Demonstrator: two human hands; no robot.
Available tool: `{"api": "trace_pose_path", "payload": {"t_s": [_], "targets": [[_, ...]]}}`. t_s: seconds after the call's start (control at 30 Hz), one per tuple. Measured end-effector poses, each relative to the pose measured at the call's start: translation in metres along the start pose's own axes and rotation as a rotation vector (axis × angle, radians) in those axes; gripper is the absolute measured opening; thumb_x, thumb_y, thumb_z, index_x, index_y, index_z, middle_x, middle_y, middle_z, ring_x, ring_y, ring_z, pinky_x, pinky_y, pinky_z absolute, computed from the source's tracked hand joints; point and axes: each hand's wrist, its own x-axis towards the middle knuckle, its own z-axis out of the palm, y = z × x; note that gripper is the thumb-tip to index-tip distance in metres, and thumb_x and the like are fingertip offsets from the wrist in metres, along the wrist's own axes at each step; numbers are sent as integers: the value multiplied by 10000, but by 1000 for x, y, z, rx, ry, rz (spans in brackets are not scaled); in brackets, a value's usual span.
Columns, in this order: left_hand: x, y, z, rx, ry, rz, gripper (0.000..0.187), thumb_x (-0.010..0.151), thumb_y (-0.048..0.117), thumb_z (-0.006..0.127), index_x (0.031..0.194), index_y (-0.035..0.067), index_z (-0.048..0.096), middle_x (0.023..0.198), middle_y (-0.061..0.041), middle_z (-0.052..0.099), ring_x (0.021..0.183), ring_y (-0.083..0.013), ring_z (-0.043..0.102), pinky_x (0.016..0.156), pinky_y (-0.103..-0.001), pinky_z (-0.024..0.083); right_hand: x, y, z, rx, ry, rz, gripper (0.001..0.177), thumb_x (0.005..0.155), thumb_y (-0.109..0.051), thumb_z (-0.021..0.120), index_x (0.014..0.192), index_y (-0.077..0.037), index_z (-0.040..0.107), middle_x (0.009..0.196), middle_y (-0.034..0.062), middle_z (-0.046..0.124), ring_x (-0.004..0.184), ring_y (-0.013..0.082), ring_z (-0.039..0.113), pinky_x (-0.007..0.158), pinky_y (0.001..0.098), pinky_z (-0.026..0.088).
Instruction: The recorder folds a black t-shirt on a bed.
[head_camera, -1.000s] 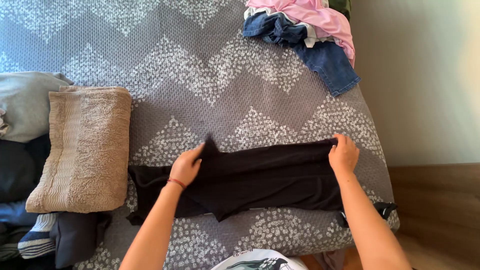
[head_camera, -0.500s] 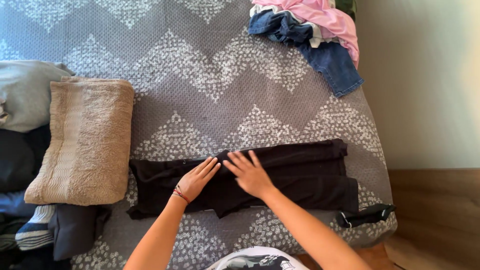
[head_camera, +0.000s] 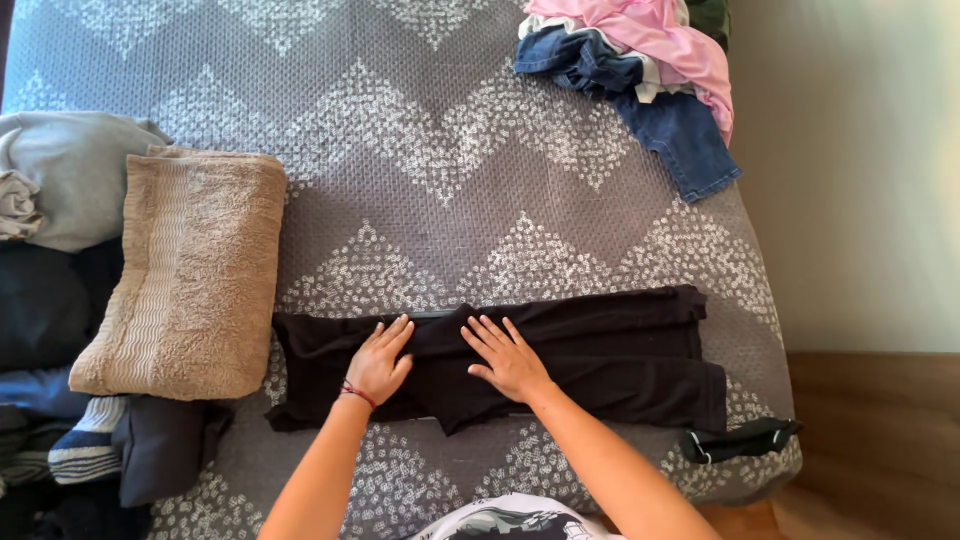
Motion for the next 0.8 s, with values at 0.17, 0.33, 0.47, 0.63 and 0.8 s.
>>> {"api": "trace_pose_path", "payload": {"t_s": [0.17, 0.33, 0.47, 0.63, 0.8], "targets": [[16, 46, 3, 268, -14, -212, 738, 890, 443, 689, 1483, 66, 460, 1520, -178, 437, 1402, -332, 431, 1134, -587, 285, -7, 12, -11, 218, 215, 8, 585, 959, -251, 600, 1509, -118, 450, 1604, 143, 373, 1486, 325, 325, 1203, 463, 290], [8, 48, 11, 457, 22, 83, 649, 843, 216, 612, 1477, 147, 485, 1543, -121, 468, 1415, -287, 465, 1151, -490, 352, -59, 85, -39, -26, 361, 73, 587, 793, -7, 515, 1373, -85, 566, 1525, 110, 529, 1456, 281, 454, 1213, 467, 346], [5, 20, 15, 440, 68, 184, 594, 914, 78, 518, 1506, 106, 470, 1508, -157, 527, 1371, -287, 535, 1131, -424, 439, -106, 144, -63, -348, 346, 156, 545, 866, 8, 493, 1399, -64, 580, 1492, 116, 565, 1410, 264, 498, 1159, 485, 370], [10, 16, 19, 513, 52, 184, 563, 920, 91, 499, 1481, 51, 497, 1452, -167, 573, 1330, -286, 573, 1094, -404, 468, -124, 183, -61, -551, 351, 215, 483, 904, -68, 539, 1380, -46, 617, 1449, 115, 609, 1344, 245, 572, 1104, 432, 446], [2, 24, 8, 480, 147, 186, 489, 959, 50, 496, 1441, -27, 532, 1424, -162, 616, 1337, -268, 590, 1115, -374, 469, -146, 174, -63, -626, 408, 210, 373, 935, -107, 572, 1292, -59, 671, 1364, 90, 679, 1264, 217, 652, 1077, 390, 503]]}}
